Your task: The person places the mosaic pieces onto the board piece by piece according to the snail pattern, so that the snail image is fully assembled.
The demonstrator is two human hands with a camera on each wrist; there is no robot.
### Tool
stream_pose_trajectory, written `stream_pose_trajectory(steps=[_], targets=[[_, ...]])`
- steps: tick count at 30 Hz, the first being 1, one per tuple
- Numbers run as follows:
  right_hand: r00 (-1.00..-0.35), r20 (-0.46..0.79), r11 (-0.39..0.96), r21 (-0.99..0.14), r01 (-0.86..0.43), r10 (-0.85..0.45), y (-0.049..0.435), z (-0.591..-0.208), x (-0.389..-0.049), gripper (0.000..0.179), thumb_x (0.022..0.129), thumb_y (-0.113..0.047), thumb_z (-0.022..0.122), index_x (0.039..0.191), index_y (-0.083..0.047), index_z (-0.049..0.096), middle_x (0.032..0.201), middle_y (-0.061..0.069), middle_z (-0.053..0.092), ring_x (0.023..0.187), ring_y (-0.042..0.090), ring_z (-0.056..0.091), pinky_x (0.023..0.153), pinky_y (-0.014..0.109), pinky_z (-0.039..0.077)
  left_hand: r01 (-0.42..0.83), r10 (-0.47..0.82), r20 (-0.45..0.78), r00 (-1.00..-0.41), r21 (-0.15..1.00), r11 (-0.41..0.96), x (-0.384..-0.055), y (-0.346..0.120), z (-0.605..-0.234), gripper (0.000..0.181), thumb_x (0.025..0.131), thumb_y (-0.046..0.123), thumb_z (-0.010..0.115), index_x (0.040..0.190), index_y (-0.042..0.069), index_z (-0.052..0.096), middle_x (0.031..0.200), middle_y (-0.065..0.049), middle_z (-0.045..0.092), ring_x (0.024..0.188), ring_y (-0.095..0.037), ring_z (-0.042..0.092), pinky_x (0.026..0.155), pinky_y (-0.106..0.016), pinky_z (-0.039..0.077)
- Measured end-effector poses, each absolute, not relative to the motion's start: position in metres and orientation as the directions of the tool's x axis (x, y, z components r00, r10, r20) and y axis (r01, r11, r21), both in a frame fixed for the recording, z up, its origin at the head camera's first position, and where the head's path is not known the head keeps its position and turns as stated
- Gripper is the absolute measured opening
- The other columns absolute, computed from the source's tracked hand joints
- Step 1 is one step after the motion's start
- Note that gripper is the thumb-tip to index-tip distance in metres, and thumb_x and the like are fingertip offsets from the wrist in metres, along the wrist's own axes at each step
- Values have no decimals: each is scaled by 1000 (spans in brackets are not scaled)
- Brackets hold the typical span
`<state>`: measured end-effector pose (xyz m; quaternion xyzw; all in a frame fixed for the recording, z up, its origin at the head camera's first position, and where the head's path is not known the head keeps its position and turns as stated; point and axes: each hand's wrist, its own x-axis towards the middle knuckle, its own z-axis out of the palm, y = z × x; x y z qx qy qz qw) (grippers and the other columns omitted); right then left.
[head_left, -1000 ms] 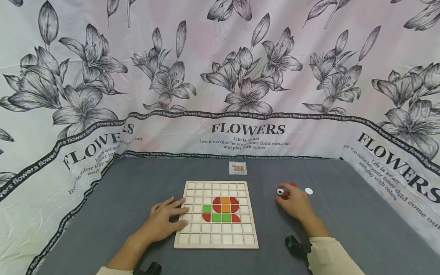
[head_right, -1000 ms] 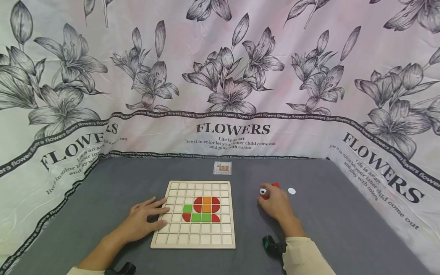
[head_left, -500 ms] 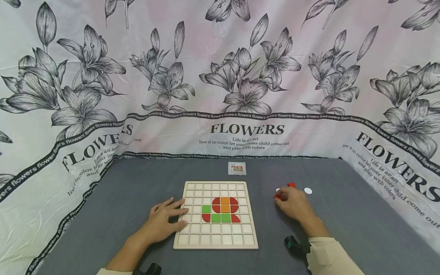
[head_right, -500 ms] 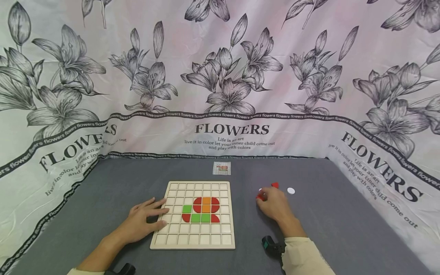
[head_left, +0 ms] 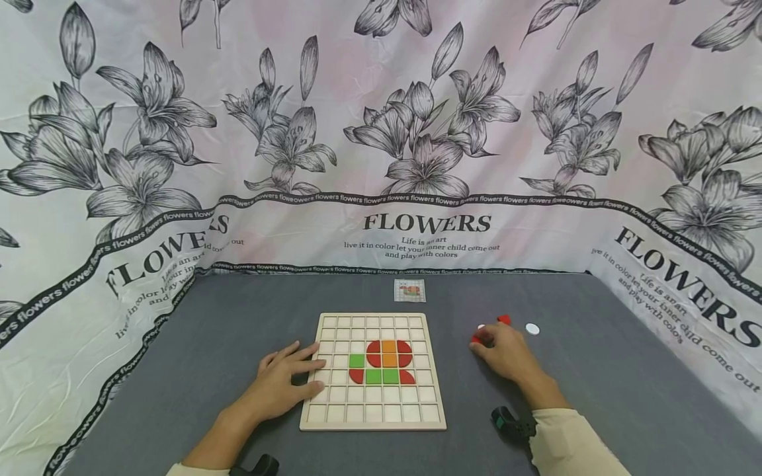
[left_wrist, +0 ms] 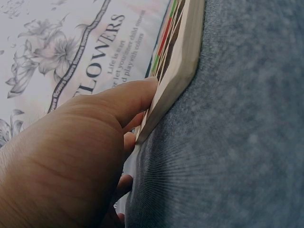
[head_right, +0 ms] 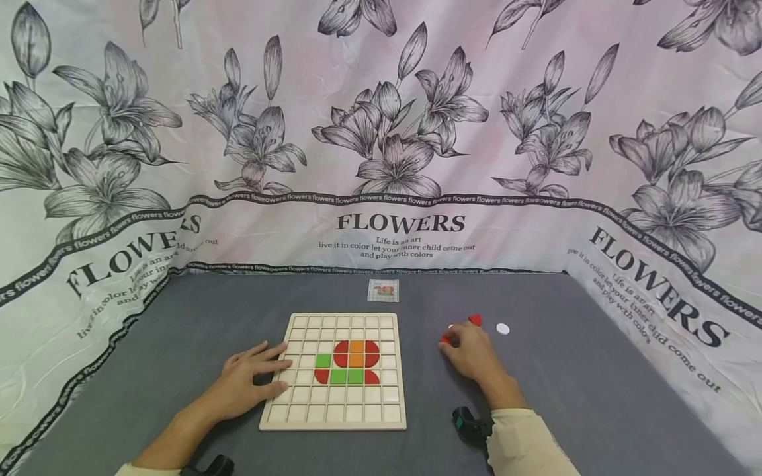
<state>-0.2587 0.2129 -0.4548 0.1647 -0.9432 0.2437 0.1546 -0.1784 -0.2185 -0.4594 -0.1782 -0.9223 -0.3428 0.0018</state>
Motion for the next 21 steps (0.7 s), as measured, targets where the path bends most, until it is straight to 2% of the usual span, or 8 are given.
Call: stream_pose_trajectory(steps=[8, 15, 21], targets=[[-896, 395, 796, -467, -386, -203, 210, -449, -256, 16, 82, -13, 78, 95, -6, 72, 90, 5, 67, 82, 25, 62, 74, 47, 49, 335, 333, 128, -934, 631, 700, -180, -218, -458, 46, 88, 40, 70, 128, 15, 66, 148, -4, 42, 140, -37, 22, 104, -61, 6], [-777, 567, 702, -435, -564, -273, 197, -433, -252, 16, 79, -7, 80, 93, -8, 74, 87, -1, 67, 78, 24, 61, 67, 40, 49, 339, 330, 136, -934, 624, 704, -180, -219, -461, 46, 89, 41, 69, 127, 16, 67, 148, -4, 42, 140, -37, 23, 104, -62, 6], [-742, 610, 655, -446, -610, -276, 182, -413, -248, 19, 79, -7, 80, 97, -7, 74, 88, -3, 65, 78, 22, 59, 66, 42, 50, 331, 325, 128, -937, 627, 706, -180, -220, -463, 47, 88, 42, 70, 127, 17, 67, 148, -1, 42, 141, -36, 22, 105, -61, 5]])
